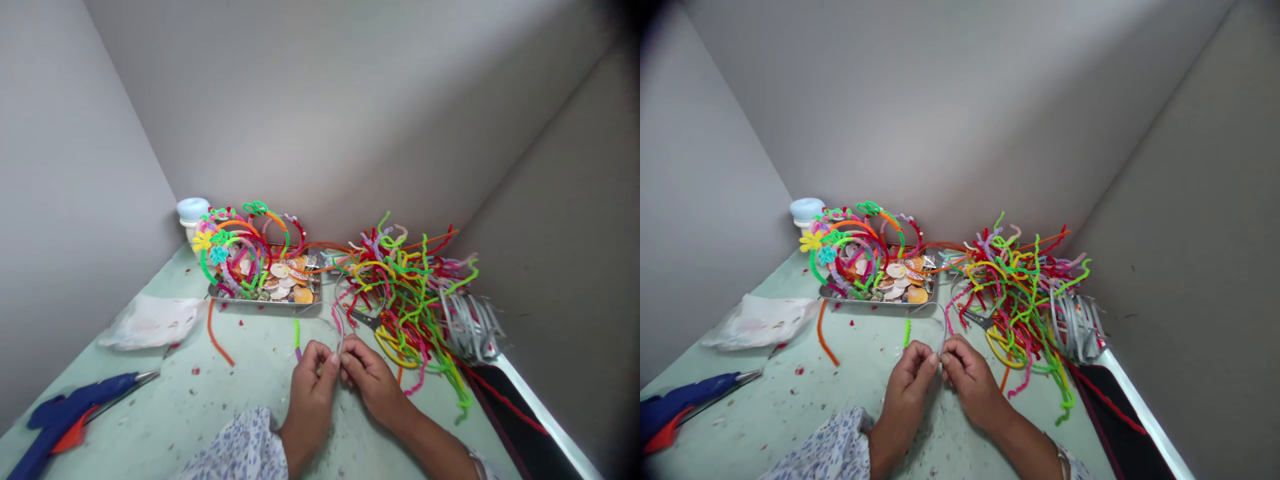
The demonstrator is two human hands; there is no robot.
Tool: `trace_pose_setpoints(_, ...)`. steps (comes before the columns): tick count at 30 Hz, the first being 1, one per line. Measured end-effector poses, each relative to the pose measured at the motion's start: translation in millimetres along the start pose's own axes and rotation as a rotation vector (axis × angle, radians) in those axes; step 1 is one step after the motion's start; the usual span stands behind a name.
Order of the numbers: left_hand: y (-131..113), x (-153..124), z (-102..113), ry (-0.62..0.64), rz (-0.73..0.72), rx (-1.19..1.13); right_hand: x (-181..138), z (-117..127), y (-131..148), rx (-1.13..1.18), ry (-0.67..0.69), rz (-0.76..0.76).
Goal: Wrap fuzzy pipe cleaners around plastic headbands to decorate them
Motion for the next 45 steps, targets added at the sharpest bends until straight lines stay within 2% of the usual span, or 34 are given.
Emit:
trace_pose_setpoints(12,-3.5,-2.6,-0.8,-0.002,-0.019,-0.068,-0.9,0.1,-0.2,-0.050,-0.020,0.049)
trace_pose_setpoints(45,-1.7,1.8,-3.4,0.074,-0.031,-0.254,3.5,-0.9,-1.2,0.127,0.092,-0.042)
Point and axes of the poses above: each hand's wrist, its own x-axis towards the middle knuckle, its own z-axis out of the back of the hand, y = z × x, the point moved 4 cm from there along x, towards the middle knuckle, and after that the axes turned 6 degrees about x, right-handed, at the moved point
